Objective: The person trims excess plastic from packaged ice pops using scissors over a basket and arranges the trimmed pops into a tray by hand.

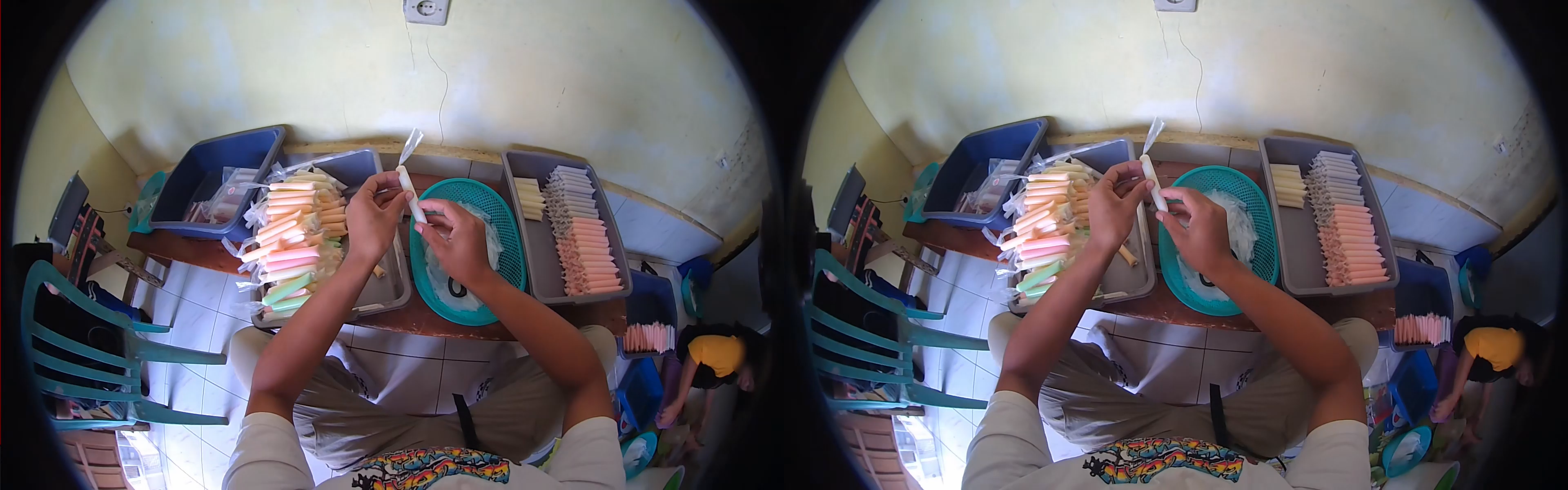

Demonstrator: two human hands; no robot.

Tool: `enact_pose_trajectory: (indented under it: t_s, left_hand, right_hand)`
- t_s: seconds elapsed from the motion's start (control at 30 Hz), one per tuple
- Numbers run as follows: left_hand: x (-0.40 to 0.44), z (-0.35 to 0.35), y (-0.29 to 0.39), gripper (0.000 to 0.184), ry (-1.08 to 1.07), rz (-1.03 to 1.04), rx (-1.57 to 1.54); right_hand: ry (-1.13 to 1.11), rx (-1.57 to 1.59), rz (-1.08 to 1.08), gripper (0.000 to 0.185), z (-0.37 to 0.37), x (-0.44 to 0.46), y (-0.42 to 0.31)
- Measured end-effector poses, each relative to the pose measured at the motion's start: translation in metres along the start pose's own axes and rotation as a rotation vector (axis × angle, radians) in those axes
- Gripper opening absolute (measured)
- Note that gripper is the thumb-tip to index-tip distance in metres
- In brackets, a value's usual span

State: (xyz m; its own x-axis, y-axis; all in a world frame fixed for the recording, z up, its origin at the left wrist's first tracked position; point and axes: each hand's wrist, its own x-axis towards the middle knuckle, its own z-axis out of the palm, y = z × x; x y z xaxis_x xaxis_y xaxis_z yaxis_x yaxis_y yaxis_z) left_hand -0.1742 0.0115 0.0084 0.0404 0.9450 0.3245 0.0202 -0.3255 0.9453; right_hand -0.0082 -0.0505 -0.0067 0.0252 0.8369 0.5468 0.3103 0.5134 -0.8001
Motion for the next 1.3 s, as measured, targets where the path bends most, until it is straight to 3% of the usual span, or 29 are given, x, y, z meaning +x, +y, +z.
enact_pose_trajectory:
  t_s: [0.57, 0.67, 0.9, 1.1, 1.3]
  left_hand:
    - [-0.030, 0.028, -0.023, 0.043, -0.193, -0.025, 0.042]
    - [-0.031, 0.029, -0.022, 0.045, -0.255, -0.120, 0.050]
    - [-0.031, 0.027, -0.017, 0.044, -0.243, -0.011, 0.135]
    - [-0.031, 0.023, -0.002, 0.041, -0.220, 0.127, 0.327]
    - [-0.026, 0.017, -0.007, 0.043, -0.212, 0.288, 0.438]
  right_hand:
    - [-0.176, -0.154, 0.081, 0.044, -0.043, -0.035, 0.005]
    - [-0.209, -0.187, 0.125, 0.044, -0.052, -0.039, 0.007]
    - [-0.327, -0.429, 0.322, 0.048, -0.078, -0.053, 0.010]
    - [-0.390, -0.667, 0.348, 0.059, -0.071, -0.072, 0.033]
    - [-0.423, -0.712, 0.392, 0.062, -0.062, -0.073, 0.037]
